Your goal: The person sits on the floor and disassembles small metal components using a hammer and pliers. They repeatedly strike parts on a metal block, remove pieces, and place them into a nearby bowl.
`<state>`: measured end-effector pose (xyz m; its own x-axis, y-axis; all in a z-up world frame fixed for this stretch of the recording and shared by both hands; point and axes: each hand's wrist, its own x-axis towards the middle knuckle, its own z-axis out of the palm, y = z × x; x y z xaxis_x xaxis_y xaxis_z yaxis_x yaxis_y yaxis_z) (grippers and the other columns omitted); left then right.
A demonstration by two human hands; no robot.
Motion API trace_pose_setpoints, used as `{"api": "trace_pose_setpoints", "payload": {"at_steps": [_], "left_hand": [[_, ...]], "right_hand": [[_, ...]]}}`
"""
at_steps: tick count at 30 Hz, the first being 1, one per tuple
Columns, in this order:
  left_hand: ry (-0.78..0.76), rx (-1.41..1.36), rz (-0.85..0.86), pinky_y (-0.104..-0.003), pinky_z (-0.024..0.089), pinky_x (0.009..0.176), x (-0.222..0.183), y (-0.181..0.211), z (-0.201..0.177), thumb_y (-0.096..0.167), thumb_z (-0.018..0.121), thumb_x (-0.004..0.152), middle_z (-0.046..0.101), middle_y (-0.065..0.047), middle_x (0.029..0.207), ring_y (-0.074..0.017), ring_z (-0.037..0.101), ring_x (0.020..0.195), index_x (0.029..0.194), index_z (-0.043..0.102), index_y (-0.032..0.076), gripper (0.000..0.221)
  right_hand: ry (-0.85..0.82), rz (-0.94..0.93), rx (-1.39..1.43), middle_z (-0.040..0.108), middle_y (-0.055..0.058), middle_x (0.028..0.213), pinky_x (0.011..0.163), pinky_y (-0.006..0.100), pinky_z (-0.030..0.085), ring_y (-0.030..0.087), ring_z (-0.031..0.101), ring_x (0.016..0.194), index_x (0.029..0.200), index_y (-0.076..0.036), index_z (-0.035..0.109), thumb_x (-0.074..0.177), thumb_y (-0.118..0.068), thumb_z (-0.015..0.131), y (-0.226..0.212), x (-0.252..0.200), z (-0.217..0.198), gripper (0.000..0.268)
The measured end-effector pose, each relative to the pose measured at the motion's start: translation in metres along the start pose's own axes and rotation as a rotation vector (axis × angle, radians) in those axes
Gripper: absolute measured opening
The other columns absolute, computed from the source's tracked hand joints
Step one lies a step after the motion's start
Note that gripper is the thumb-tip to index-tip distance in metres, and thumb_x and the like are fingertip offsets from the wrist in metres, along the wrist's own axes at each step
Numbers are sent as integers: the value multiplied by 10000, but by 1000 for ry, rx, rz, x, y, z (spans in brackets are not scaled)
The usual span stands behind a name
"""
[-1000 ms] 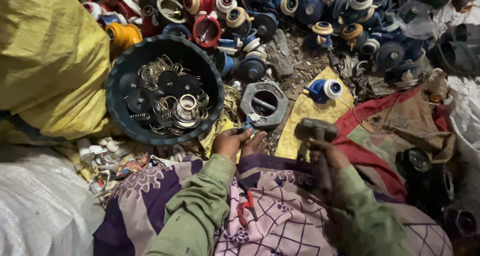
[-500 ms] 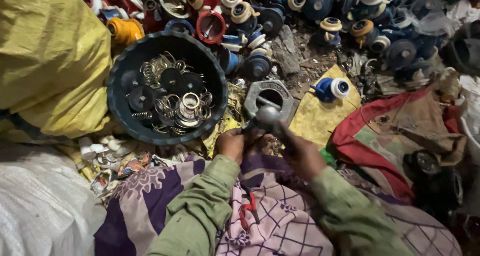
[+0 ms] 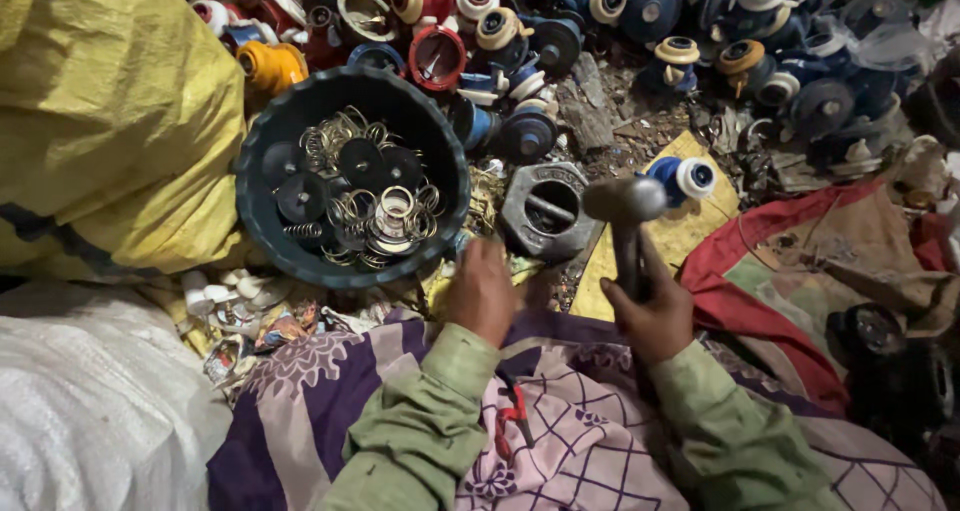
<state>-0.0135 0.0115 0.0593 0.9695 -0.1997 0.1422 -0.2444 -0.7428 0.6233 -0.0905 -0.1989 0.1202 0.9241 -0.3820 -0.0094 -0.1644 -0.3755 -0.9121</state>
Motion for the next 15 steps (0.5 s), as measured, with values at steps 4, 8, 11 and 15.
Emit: {"api": "trace_pose_setpoints", "payload": {"at_steps": [4, 8, 11, 15], "left_hand": [[15, 257, -50, -460, 563, 766, 6, 11, -20, 131, 603, 902, 568, -219, 1350, -398, 679, 938, 1356, 569, -53, 491], [-170, 351, -165, -463, 567, 745, 8, 21, -22, 159, 600, 914, 533, -204, 1381, -377, 674, 893, 1337, 586, -22, 461], [-52, 420, -117, -444, 583, 836, 5, 20, -18, 158, 601, 939, 582, -127, 1256, -346, 638, 1129, 1096, 673, 56, 200], [-9, 383, -23, -457, 580, 737, 6, 11, -7, 166, 625, 851, 546, -187, 1385, -372, 612, 1087, 962, 677, 56, 164]], "right_hand": [[19, 504, 358, 591, 11, 652, 420, 285, 420, 122, 514, 470, 1555, -215, 367, 784, -34, 712, 45, 18, -11, 864], [-120, 711, 701, 542, 19, 681, 456, 288, 416, 124, 497, 512, 1268, -118, 461, 861, -48, 647, 128, 41, -35, 453], [-252, 711, 902, 504, 23, 701, 483, 288, 417, 120, 486, 545, 1062, -57, 502, 920, -63, 614, 177, 47, -41, 182], [-209, 737, 852, 477, -3, 657, 464, 282, 387, 106, 450, 517, 954, -107, 519, 857, -48, 560, 195, 50, -36, 120]]}}
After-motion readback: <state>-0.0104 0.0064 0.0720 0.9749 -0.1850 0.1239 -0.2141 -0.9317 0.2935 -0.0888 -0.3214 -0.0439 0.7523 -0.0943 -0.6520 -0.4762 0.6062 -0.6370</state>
